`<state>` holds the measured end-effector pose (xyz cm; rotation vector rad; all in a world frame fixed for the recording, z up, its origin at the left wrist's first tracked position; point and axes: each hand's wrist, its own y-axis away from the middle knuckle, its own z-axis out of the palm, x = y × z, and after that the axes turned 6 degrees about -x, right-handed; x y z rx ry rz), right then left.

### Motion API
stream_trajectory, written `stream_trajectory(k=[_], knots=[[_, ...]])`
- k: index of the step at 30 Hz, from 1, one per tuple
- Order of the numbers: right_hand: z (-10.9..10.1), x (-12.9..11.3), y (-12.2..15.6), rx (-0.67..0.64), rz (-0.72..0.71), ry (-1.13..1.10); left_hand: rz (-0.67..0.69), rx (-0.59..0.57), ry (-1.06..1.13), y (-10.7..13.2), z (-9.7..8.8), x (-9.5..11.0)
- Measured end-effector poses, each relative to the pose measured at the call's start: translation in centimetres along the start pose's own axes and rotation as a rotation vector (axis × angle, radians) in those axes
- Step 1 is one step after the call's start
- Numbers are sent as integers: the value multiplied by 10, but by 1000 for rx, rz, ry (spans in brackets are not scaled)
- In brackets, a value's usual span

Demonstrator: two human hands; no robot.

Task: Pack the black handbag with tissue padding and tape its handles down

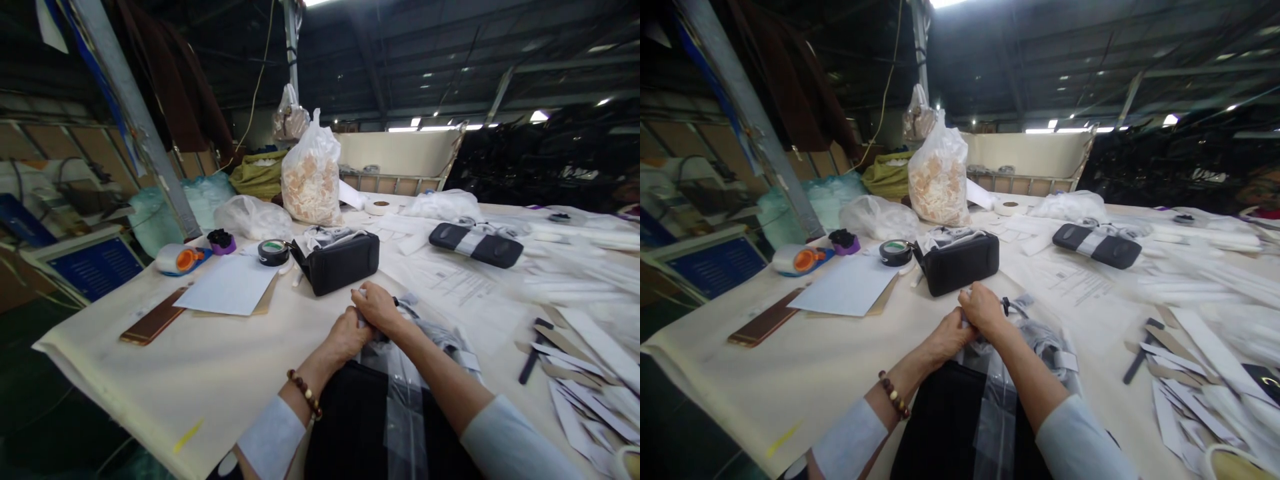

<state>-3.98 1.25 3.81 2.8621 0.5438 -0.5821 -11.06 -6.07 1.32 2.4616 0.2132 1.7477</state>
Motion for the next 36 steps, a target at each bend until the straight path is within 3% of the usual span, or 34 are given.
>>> stream_trajectory(k=[14,19,22,25,28,31,33,36], knots=[[4,2,-9,-15,13,-102,-74,13,-261,10,-2,2],[-4,2,10,61,-54,-232,-52,31,-307,8,-2,-5],[-22,27,40,202,-97,-314,-47,82,-372,10,-4,-7],[-41,78,71,364,16,-408,-16,223,-455,17,0,-1],[-48,131,90,383,204,-549,244,384,-585,28,18,13],[-41,157,95,256,270,-737,573,227,-696,35,51,30],[-34,159,93,168,253,-842,621,93,-729,35,77,37],[-28,153,88,83,218,-926,579,21,-791,32,106,40]])
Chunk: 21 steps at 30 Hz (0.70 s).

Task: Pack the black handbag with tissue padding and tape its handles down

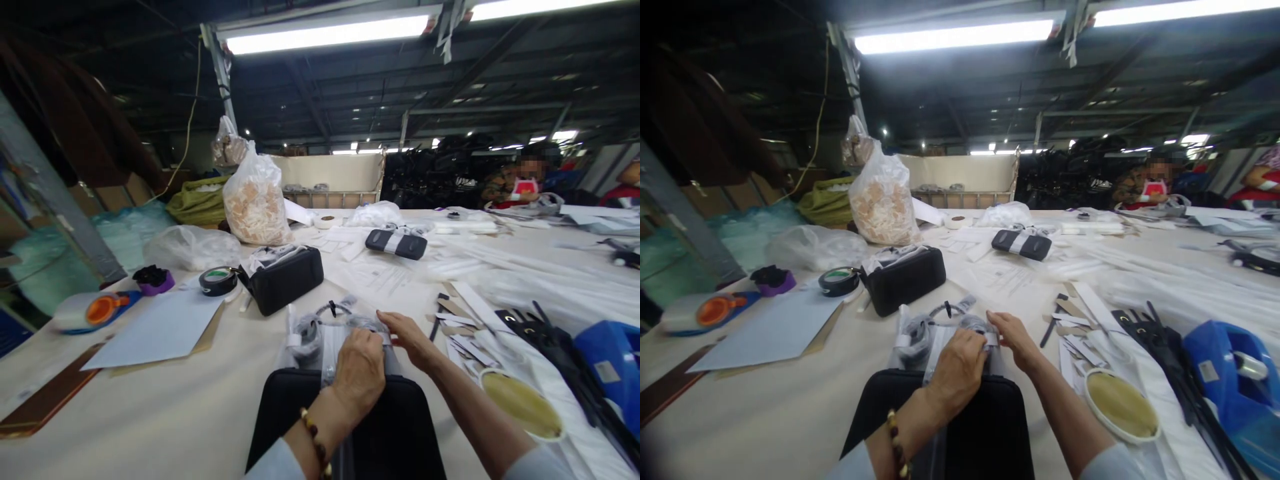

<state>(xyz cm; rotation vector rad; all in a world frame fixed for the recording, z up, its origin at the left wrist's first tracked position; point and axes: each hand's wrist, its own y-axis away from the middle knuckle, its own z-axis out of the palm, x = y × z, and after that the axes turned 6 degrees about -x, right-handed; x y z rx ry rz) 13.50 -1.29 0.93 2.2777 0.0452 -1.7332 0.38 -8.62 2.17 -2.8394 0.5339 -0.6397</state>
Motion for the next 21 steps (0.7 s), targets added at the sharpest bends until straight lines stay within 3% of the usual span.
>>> stream_trajectory(k=[4,9,15,21], knots=[[2,-5,-6,-116,8,-58,-125,-31,-88,-4,13,8],[4,-12,-12,-211,-42,-60,-288,-7,-166,-11,13,15],[10,-14,-13,-160,-170,39,-488,41,-168,-17,18,23],[5,-15,-10,-62,-278,171,-526,19,-132,-17,19,27]])
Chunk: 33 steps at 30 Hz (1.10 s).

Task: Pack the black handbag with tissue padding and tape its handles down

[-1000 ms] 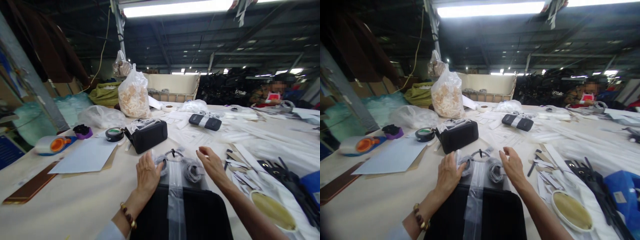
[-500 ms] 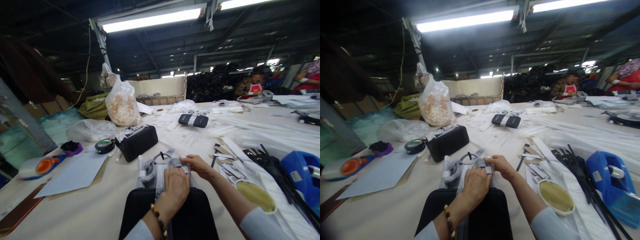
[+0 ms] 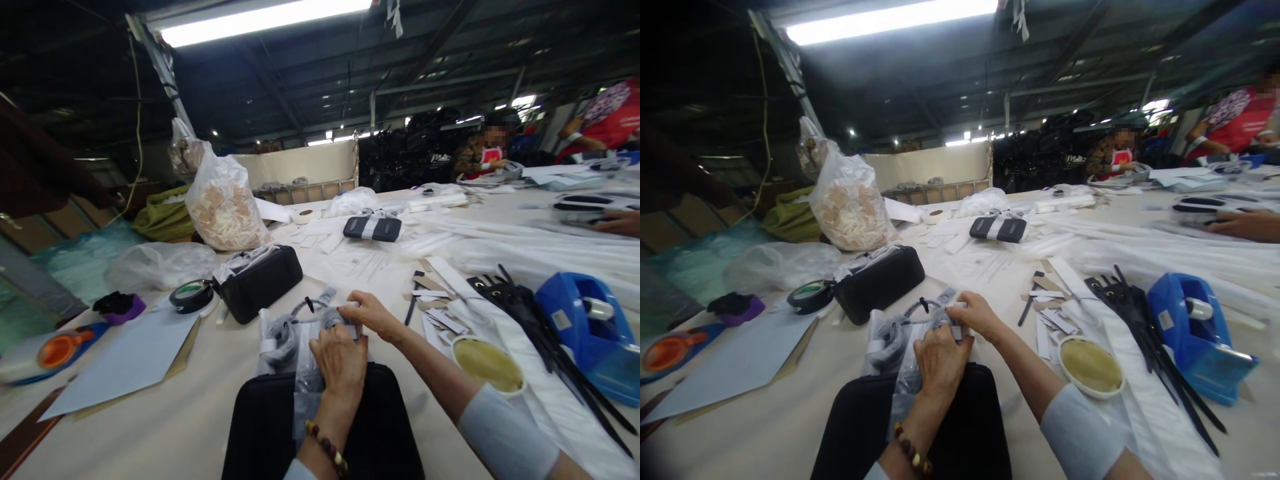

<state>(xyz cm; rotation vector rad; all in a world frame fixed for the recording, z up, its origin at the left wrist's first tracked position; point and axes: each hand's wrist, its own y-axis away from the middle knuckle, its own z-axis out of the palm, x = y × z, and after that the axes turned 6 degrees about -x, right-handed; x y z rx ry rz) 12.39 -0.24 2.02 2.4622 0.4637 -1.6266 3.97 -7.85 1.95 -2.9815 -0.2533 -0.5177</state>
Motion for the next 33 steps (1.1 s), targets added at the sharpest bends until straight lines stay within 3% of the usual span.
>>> stream_trajectory(k=[7,17,26,33], knots=[[9,-2,0,60,-91,90,-63,-8,20,-1,1,-1],[15,5,-8,65,-119,88,-43,30,-45,-7,4,0],[11,12,-9,25,-69,-7,63,81,-161,-7,9,2],[12,18,-22,72,28,-34,116,145,-172,-4,14,-4]])
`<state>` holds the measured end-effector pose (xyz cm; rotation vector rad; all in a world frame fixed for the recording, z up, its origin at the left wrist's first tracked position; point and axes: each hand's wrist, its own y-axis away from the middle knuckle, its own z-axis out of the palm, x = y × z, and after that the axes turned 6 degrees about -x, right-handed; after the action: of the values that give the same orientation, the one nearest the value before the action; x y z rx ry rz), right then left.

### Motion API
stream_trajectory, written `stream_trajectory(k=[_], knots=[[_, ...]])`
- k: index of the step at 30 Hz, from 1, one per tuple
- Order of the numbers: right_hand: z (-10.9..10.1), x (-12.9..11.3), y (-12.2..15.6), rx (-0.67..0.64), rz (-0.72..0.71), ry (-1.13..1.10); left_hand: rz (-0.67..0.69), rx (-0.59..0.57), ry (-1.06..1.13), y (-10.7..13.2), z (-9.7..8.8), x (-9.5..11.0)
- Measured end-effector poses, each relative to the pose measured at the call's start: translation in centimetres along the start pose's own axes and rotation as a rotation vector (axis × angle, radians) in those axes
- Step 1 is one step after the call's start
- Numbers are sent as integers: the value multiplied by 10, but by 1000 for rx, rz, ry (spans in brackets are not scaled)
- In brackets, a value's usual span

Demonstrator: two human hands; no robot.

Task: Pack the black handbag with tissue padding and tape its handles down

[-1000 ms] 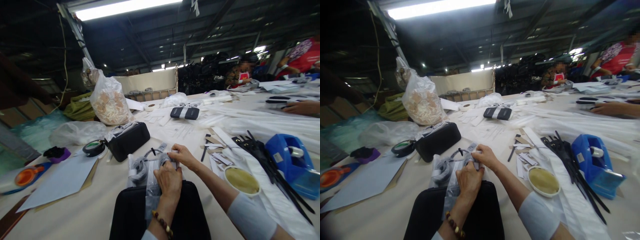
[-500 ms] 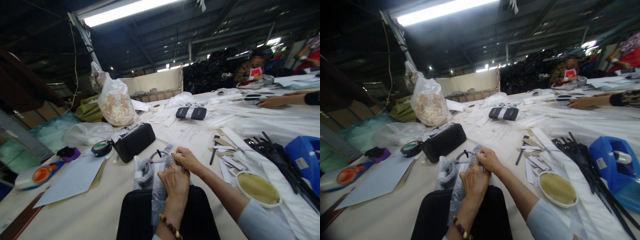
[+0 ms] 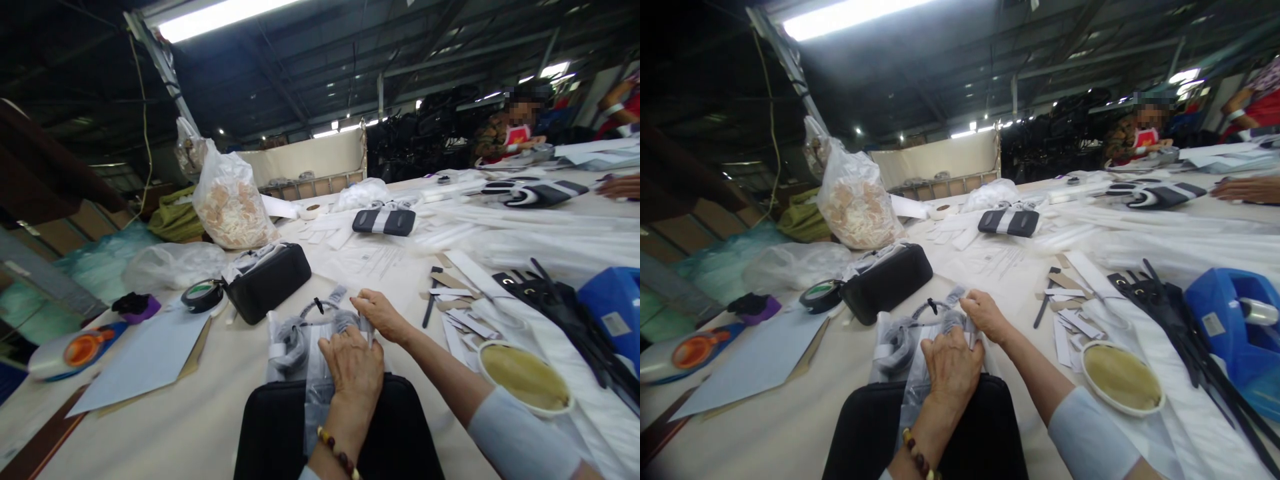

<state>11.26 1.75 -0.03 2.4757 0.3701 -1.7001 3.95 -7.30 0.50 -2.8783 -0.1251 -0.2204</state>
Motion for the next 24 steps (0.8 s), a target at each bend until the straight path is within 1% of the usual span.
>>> stream_trajectory(k=[3,6,8,10,13,15,17,19,20,22,24], knots=[[0,4,-3,16,28,-2,14,30,6,1,2,-2],[1,7,-3,23,55,-16,36,28,-4,2,3,-2],[1,7,-2,19,73,-35,52,20,-23,2,3,-1],[-1,4,-2,-2,89,-63,52,36,-42,1,4,-1],[-13,-4,2,-24,103,-122,61,90,-51,2,2,-4],[-27,-6,12,3,110,-179,107,124,-27,5,-2,-9],[-43,-1,33,72,126,-237,198,177,30,13,-8,-19],[-54,10,67,158,159,-281,323,257,107,23,-13,-30],[-56,18,88,199,181,-298,389,292,142,29,-15,-36],[-52,32,132,233,218,-331,499,304,190,40,-15,-47],[-38,44,172,228,242,-390,566,261,199,47,-13,-55]])
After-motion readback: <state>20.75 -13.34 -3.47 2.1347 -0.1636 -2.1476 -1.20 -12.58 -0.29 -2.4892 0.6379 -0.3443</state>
